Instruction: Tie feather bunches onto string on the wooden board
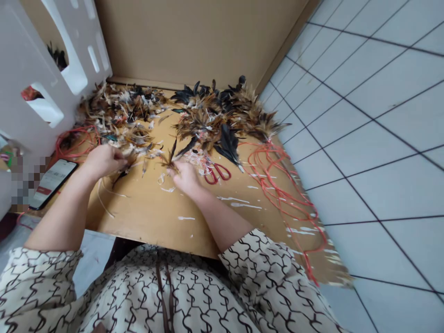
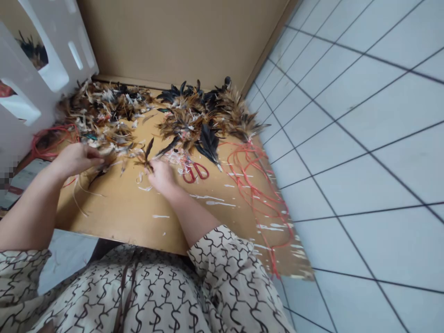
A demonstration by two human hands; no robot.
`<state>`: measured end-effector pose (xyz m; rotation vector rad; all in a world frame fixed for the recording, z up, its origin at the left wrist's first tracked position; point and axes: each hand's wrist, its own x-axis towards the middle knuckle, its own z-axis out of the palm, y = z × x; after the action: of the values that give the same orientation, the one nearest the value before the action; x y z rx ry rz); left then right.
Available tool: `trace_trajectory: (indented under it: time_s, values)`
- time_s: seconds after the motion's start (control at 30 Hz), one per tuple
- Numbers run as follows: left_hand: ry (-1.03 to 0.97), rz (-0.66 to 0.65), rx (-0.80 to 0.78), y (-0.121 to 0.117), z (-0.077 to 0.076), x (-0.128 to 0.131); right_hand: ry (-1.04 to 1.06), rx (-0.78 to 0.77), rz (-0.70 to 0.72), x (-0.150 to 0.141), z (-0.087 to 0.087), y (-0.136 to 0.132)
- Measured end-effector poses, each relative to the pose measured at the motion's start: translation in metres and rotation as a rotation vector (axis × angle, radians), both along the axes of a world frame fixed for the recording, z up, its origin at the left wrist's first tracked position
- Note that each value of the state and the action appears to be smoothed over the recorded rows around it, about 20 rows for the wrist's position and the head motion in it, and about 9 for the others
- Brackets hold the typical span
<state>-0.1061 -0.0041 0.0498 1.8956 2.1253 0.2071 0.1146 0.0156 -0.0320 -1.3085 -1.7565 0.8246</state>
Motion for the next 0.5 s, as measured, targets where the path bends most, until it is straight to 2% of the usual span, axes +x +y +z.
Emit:
trace_trajectory:
  time_s: [0.13, 0.3, 0.4, 0.5]
  values:
    - [0.087, 0.005, -0.05, -0.012, -0.008, -0.002, 0.015, -0.052, -0.062, -0.001, -0.002, 0.002]
    - [0.141, -0.015, -0.107, -0.014, -0.014, 0.003, 0.101, -0.081, -0.102, -0.001, -0.005, 0.002]
    - [0.149, -0.037, -0.086, -0.011, -0.014, 0.004, 0.097, -0.056, -0.092, 0.0, -0.008, 0.003]
    - [0.132, 0.027, 0.002, -0.007, -0.015, 0.0, 0.089, -0.052, -0.072, 0.0, -0.012, 0.006]
